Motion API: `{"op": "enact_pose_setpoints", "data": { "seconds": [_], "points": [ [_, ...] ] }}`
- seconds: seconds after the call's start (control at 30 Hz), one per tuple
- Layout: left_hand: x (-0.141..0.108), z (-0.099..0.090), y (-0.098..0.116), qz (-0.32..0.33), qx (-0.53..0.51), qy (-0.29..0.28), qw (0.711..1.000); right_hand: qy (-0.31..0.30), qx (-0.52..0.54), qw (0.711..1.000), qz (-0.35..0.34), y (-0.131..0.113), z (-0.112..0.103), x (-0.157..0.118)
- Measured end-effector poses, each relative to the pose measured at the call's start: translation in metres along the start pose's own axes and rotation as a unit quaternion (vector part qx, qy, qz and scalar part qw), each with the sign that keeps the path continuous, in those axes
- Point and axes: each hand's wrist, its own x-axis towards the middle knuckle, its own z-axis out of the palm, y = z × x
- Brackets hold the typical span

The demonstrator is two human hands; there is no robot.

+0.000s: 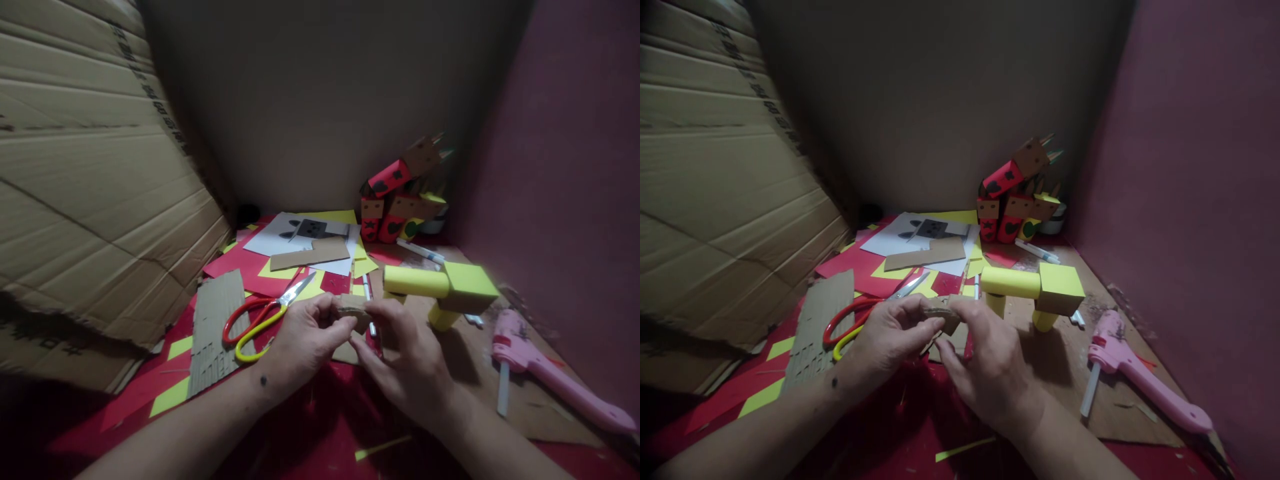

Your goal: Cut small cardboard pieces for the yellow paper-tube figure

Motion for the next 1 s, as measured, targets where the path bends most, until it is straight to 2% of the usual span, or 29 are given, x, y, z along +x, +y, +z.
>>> {"op": "enact_pose_setpoints", "data": {
  "seconds": [0.07, 0.13, 0.23, 0.3, 0.4, 0.53, 0.73, 0.87, 1.0],
  "points": [
    [0.001, -0.001, 0.004, -0.016, 0.008, -0.001, 1.000, -0.020, 0.141, 0.980, 0.135, -0.001, -0.002, 0.005],
    [0.002, -0.002, 0.007, -0.018, 0.022, -0.006, 1.000, -0.050, 0.269, 0.928, 0.251, 0.000, -0.004, 0.010],
    [0.003, -0.003, 0.007, -0.004, 0.043, -0.018, 0.999, -0.100, 0.392, 0.844, 0.353, 0.001, -0.008, 0.017],
    [0.003, -0.003, 0.005, 0.002, 0.035, -0.037, 0.999, -0.109, 0.424, 0.809, 0.393, 0.001, -0.010, 0.019],
    [0.003, -0.002, 0.005, 0.005, 0.016, -0.051, 0.999, -0.099, 0.445, 0.782, 0.424, 0.000, -0.010, 0.020],
    [0.004, -0.003, 0.006, -0.028, 0.011, -0.054, 0.998, -0.081, 0.483, 0.738, 0.464, 0.002, -0.007, 0.019],
    [0.007, -0.010, 0.003, -0.057, 0.016, -0.111, 0.992, -0.078, 0.554, 0.661, 0.499, 0.009, -0.004, 0.018],
    [0.007, -0.011, 0.002, -0.055, 0.014, -0.124, 0.991, -0.082, 0.587, 0.631, 0.500, 0.012, -0.003, 0.017],
    [0.007, -0.010, 0.002, -0.066, -0.005, -0.114, 0.991, -0.082, 0.599, 0.610, 0.512, 0.012, -0.002, 0.016]
  ]
}}
